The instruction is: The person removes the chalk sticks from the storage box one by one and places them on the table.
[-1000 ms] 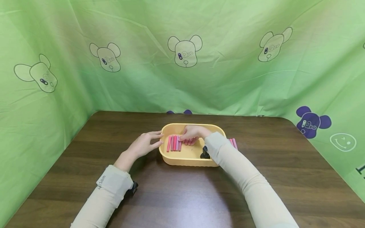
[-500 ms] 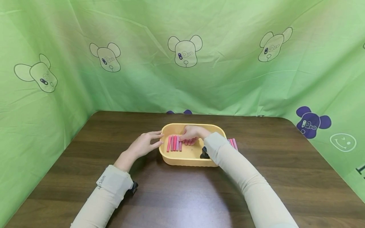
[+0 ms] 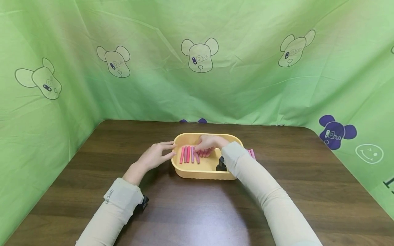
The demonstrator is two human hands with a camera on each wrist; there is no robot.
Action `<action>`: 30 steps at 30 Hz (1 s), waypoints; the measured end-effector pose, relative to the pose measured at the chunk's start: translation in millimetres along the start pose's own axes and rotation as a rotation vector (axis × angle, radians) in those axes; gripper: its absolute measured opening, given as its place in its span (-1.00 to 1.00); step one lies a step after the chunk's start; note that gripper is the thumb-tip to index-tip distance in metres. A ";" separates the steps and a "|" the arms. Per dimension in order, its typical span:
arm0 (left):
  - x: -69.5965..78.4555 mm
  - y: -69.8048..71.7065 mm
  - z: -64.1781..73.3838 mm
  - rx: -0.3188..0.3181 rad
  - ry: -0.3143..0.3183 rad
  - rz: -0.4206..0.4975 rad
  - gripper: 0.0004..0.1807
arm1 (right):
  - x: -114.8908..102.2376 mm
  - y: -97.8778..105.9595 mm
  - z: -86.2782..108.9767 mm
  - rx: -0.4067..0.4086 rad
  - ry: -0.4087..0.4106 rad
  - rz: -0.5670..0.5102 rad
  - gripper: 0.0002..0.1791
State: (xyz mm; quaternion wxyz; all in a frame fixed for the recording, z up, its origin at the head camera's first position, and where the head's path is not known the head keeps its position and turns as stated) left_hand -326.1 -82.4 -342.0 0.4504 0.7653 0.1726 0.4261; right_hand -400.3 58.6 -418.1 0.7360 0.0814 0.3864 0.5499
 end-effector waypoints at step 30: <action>-1.4 -1.8 0.3 -0.016 0.023 0.001 -0.55 | 3.2 29.0 30.1 0.024 0.057 0.005 -0.71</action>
Point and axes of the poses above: each hand's wrist, its own z-axis away from the middle knuckle, its own y-axis out of the back of the hand, x = y × z, the point moved 10 cm from there along -z, towards the middle knuckle, and after that the axes turned 10 degrees about -y, right-handed, at the moved point
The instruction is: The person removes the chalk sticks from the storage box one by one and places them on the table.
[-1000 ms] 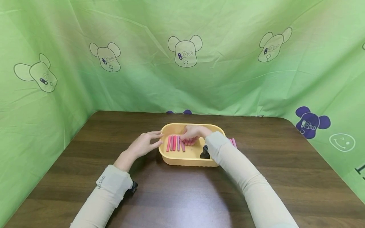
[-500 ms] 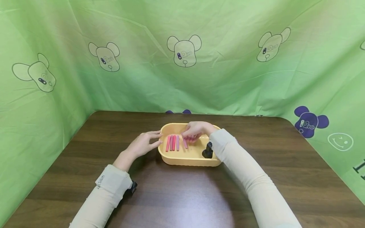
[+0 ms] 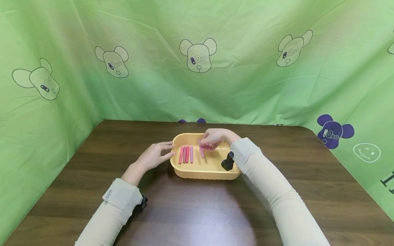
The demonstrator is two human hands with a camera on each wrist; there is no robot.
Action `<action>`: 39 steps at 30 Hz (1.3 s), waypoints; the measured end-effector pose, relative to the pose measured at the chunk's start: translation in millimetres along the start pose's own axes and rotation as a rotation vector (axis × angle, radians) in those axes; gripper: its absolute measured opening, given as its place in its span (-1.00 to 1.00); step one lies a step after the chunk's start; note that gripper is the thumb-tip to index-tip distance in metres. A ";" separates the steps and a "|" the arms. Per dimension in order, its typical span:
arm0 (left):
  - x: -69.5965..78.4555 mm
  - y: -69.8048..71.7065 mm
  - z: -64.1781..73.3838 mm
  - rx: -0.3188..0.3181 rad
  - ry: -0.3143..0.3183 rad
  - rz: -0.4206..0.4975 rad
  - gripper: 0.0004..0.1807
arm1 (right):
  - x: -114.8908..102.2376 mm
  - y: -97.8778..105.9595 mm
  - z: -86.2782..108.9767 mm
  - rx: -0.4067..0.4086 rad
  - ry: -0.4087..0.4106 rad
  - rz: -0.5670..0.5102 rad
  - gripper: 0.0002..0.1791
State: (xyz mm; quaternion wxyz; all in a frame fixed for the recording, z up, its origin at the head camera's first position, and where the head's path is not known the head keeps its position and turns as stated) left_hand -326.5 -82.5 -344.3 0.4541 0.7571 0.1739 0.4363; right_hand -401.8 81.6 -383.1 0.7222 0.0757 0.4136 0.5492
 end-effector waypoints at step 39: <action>1.2 4.6 1.4 0.056 -0.028 -0.032 -0.58 | 14.9 13.0 26.5 0.036 0.044 -0.072 -0.76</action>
Point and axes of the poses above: each hand's wrist, its own z-axis away from the middle knuckle, its own y-axis out of the back of the hand, x = y × z, the point moved 10 cm from there along -z, towards the middle knuckle, and after that the axes turned 10 degrees about -y, right-handed, at the moved point
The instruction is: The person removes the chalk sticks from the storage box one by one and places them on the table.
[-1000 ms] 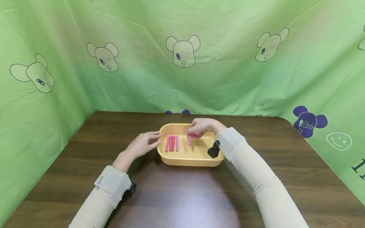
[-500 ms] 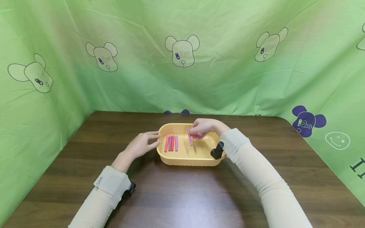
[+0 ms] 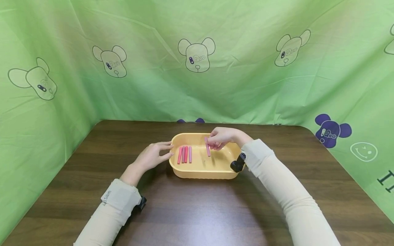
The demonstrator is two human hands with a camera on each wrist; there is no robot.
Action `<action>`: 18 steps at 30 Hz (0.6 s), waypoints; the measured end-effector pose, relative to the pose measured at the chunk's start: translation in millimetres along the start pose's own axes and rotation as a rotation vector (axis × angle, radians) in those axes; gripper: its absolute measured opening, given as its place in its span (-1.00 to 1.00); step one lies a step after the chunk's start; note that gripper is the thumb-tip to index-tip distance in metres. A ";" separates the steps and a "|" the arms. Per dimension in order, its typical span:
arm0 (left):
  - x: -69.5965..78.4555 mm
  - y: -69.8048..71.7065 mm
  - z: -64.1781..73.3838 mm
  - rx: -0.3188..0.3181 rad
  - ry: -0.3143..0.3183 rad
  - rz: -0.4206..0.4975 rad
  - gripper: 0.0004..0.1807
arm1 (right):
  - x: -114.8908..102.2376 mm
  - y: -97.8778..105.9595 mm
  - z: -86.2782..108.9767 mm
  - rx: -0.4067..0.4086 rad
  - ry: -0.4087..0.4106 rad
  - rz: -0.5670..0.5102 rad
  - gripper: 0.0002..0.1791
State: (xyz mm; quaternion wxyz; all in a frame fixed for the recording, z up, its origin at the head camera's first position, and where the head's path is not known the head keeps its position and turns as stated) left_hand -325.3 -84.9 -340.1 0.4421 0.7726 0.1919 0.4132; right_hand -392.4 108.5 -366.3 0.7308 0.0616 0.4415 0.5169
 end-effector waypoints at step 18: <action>0.6 0.5 0.9 0.003 0.003 0.006 -0.58 | 10.6 5.9 13.4 0.000 0.020 -0.049 -0.73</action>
Point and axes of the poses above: each hand's wrist, its own z-axis away from the middle knuckle, its own y-axis out of the back of the hand, x = y × z, the point moved 10 cm from there along -z, towards the middle knuckle, and after that the axes turned 10 degrees about -y, right-handed, at the moved point
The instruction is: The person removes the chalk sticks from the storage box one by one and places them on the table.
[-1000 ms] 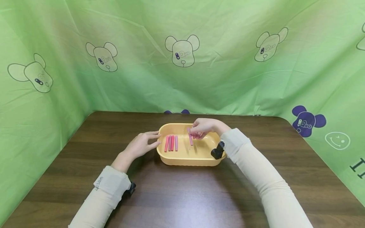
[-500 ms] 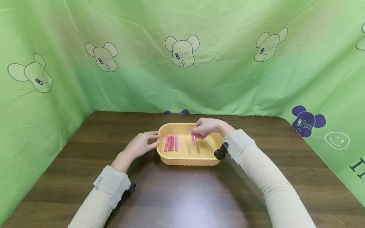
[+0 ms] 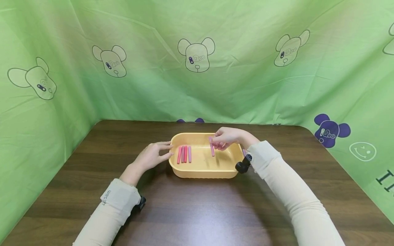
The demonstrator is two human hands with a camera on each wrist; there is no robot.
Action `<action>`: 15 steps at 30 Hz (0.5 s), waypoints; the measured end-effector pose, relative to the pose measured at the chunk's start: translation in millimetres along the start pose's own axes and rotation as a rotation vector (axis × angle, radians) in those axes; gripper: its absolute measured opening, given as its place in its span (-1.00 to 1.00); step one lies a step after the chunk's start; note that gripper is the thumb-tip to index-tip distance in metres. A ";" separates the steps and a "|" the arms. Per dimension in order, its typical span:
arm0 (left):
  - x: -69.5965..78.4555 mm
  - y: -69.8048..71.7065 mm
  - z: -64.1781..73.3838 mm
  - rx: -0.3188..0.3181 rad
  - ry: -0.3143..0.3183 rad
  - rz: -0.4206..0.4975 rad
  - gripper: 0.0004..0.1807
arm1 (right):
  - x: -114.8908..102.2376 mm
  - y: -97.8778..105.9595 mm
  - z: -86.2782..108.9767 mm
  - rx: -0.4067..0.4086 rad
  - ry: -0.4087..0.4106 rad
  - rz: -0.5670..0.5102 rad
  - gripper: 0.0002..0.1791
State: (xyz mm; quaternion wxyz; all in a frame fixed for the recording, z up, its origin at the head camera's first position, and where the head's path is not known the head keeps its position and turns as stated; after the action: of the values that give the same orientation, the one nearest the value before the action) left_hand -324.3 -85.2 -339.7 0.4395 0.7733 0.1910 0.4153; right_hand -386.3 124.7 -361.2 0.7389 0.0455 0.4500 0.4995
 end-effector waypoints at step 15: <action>-0.7 -0.4 0.0 0.005 -0.003 0.007 -0.59 | 12.0 9.9 8.7 0.024 0.016 -0.018 -0.74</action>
State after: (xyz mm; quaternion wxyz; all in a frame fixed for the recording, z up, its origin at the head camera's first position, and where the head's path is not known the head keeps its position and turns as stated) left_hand -324.6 -85.5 -340.4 0.4365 0.7755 0.1888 0.4151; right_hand -385.8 142.3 -358.4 0.7389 0.0464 0.4624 0.4878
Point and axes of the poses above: each hand's wrist, its own z-axis away from the middle knuckle, its own y-axis out of the back of the hand, x = y × z, the point moved 10 cm from there along -z, towards the middle knuckle, and after that the axes turned 10 degrees about -y, right-handed, at the moved point
